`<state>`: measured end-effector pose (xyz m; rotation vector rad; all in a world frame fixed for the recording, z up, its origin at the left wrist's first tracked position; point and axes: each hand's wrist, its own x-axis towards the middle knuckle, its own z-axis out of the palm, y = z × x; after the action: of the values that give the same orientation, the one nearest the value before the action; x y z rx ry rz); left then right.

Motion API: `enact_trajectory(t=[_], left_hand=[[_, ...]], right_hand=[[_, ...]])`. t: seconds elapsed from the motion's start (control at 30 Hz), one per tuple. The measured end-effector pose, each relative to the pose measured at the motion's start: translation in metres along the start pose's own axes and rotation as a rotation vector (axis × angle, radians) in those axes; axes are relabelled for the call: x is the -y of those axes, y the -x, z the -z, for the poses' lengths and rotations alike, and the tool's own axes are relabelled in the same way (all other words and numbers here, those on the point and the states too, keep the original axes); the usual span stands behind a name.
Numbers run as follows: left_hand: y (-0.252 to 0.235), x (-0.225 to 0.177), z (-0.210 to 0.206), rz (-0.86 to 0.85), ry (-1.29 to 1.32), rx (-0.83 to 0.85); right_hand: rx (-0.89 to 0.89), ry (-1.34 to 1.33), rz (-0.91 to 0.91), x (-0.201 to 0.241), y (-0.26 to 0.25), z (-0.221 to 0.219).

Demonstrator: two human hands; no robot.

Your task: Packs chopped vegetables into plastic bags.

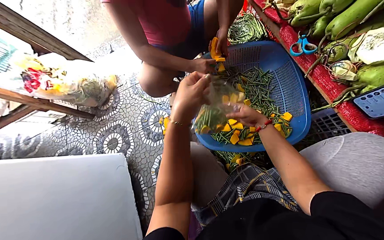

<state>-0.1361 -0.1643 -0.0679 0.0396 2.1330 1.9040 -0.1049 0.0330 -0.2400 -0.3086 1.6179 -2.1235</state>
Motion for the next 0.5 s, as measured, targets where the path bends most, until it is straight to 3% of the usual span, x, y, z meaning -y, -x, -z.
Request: enact_trajectory(t=[0.07, 0.23, 0.37, 0.43, 0.5], left_hand=[[0.011, -0.007, 0.026, 0.024, -0.027, 0.014], [0.047, -0.007, 0.044, 0.080, 0.000, 0.195], [0.054, 0.006, 0.024, 0.192, -0.007, 0.333], [0.053, 0.012, 0.015, 0.213, 0.043, 0.290], [0.051, 0.017, 0.008, 0.219, 0.072, 0.173]], right_hand=[[0.067, -0.046, -0.154, -0.008, 0.009, 0.000], [-0.195, 0.041, -0.490, -0.028, 0.020, 0.029], [-0.581, 0.211, -0.457, -0.013, 0.008, 0.060], [-0.755, 0.398, -0.366, -0.012, -0.002, 0.075], [-0.803, 0.550, -0.319, -0.003, -0.025, 0.084]])
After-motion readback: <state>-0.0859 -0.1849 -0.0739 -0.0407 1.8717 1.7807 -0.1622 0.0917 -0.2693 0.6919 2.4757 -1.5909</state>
